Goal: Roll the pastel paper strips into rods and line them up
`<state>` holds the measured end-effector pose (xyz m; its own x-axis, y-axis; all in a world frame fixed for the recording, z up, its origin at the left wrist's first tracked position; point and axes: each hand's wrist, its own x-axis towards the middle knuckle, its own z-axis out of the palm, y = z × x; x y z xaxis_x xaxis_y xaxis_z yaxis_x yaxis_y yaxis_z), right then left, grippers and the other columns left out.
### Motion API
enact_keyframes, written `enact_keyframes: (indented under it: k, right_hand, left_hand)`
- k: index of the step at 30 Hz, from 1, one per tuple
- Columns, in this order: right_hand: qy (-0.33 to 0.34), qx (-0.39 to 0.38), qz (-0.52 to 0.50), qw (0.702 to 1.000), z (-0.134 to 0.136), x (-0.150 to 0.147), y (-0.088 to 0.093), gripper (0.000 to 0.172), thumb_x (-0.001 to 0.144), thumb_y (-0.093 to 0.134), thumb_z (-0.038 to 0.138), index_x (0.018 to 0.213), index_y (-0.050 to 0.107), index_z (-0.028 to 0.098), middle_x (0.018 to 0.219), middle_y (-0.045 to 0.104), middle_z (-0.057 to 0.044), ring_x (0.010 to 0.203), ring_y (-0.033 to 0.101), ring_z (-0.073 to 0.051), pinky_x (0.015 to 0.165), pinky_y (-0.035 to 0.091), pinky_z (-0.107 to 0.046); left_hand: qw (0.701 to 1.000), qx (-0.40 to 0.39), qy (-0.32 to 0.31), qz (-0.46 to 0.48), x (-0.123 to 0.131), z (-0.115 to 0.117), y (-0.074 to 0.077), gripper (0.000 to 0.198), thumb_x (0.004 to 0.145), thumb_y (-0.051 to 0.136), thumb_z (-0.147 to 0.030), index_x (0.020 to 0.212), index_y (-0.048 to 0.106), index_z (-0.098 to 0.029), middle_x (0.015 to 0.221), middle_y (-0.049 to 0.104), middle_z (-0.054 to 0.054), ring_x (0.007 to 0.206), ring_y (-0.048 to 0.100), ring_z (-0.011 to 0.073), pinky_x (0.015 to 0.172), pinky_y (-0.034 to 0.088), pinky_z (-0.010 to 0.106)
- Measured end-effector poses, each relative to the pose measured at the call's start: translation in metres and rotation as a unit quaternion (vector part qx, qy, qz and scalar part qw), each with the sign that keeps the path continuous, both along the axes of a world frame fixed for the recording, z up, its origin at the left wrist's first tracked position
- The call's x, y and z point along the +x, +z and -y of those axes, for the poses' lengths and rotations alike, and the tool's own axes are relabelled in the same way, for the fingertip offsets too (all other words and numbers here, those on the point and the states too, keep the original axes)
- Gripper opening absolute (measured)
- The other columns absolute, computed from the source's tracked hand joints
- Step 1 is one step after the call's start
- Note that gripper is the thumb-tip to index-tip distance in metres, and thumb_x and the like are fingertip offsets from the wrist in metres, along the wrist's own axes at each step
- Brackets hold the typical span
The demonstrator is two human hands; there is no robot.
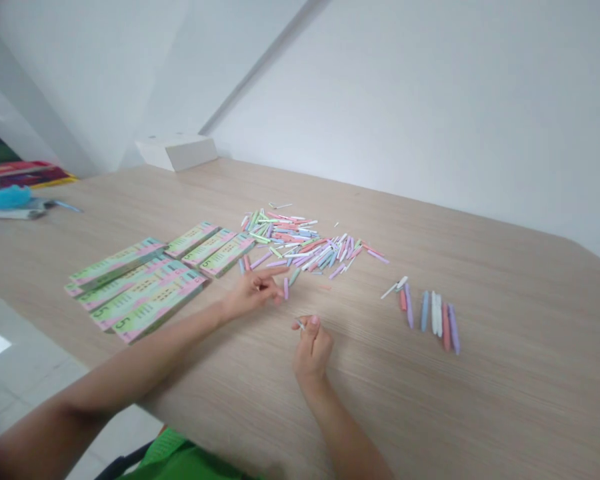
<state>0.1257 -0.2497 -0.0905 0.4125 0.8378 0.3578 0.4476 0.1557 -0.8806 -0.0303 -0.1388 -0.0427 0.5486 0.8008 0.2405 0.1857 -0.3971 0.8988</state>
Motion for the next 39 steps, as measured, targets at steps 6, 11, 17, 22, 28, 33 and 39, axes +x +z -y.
enact_keyframes:
  k: [6,11,17,22,28,33,39]
  right_hand:
    - [-0.091,0.068,-0.117,0.987,0.002,0.007,0.024,0.066,0.094,0.019,0.053,0.073,0.068,0.013,0.048,0.030,0.005,0.045,0.031,-0.010,0.049,0.023,-0.026]
    - [-0.159,0.133,-0.145,0.967,0.001,0.013,0.043,0.066,0.094,0.019,0.052,0.090,0.070,0.010,0.047,0.030,0.006,0.044,0.029,-0.009,0.047,0.020,-0.026]
    - [-0.180,0.157,-0.181,0.954,0.004,0.016,0.058,0.065,0.095,0.019,0.051,0.105,0.067,0.008,0.045,0.035,0.005,0.042,0.029,-0.009,0.045,0.018,-0.025]
    - [-0.135,0.157,-0.288,0.935,0.000,0.024,0.048,0.057,0.091,0.026,0.048,0.101,0.066,0.009,0.043,0.035,0.006,0.040,0.026,-0.008,0.042,0.016,-0.024]
    - [-0.131,0.101,-0.326,0.931,-0.012,0.041,0.028,0.030,0.078,0.039,0.038,0.069,0.058,0.016,0.044,0.033,0.007,0.037,0.026,-0.007,0.040,0.017,-0.023]
    - [-0.179,0.158,-0.267,0.934,-0.016,0.054,0.024,0.023,0.077,0.038,0.031,0.056,0.038,0.022,0.047,0.030,0.007,0.038,0.029,-0.009,0.039,0.018,-0.024]
    - [-0.230,0.139,-0.165,0.949,-0.010,0.046,0.030,0.037,0.088,0.029,0.032,0.052,0.034,0.022,0.045,0.030,0.004,0.042,0.031,-0.011,0.044,0.020,-0.028]
  left_hand:
    - [0.932,0.033,0.221,-0.285,-0.053,-0.069,0.050,0.034,0.087,0.048,-0.036,0.100,0.070,-0.013,0.078,0.072,0.009,0.064,0.067,0.0170,0.062,0.049,0.024]
    - [0.771,0.082,0.341,-0.531,-0.061,-0.075,0.052,0.031,0.081,0.052,-0.027,0.101,0.068,-0.010,0.100,0.069,0.020,0.096,0.065,0.0316,0.077,0.050,0.036]
    - [0.773,0.039,0.289,-0.563,-0.062,-0.080,0.031,0.046,0.078,0.051,-0.051,0.092,0.070,-0.011,0.098,0.069,0.021,0.094,0.064,0.0330,0.077,0.050,0.036]
    - [0.804,-0.012,0.265,-0.532,-0.065,-0.095,0.028,0.038,0.074,0.057,-0.049,0.069,0.070,-0.014,0.066,0.069,0.015,0.075,0.066,0.0262,0.069,0.049,0.029]
    - [0.840,0.013,0.260,-0.477,-0.056,-0.102,0.038,0.025,0.074,0.055,-0.030,0.071,0.072,-0.012,0.063,0.068,0.011,0.066,0.064,0.0185,0.061,0.045,0.021]
    - [0.837,0.078,0.277,-0.466,-0.052,-0.119,0.034,0.027,0.074,0.054,-0.020,0.088,0.074,-0.011,0.083,0.072,0.012,0.081,0.066,0.0199,0.072,0.047,0.024]
    - [0.854,0.125,0.270,-0.428,-0.027,-0.156,0.029,0.041,0.079,0.046,-0.014,0.113,0.068,-0.016,0.113,0.068,0.010,0.104,0.061,0.0197,0.090,0.044,0.026]
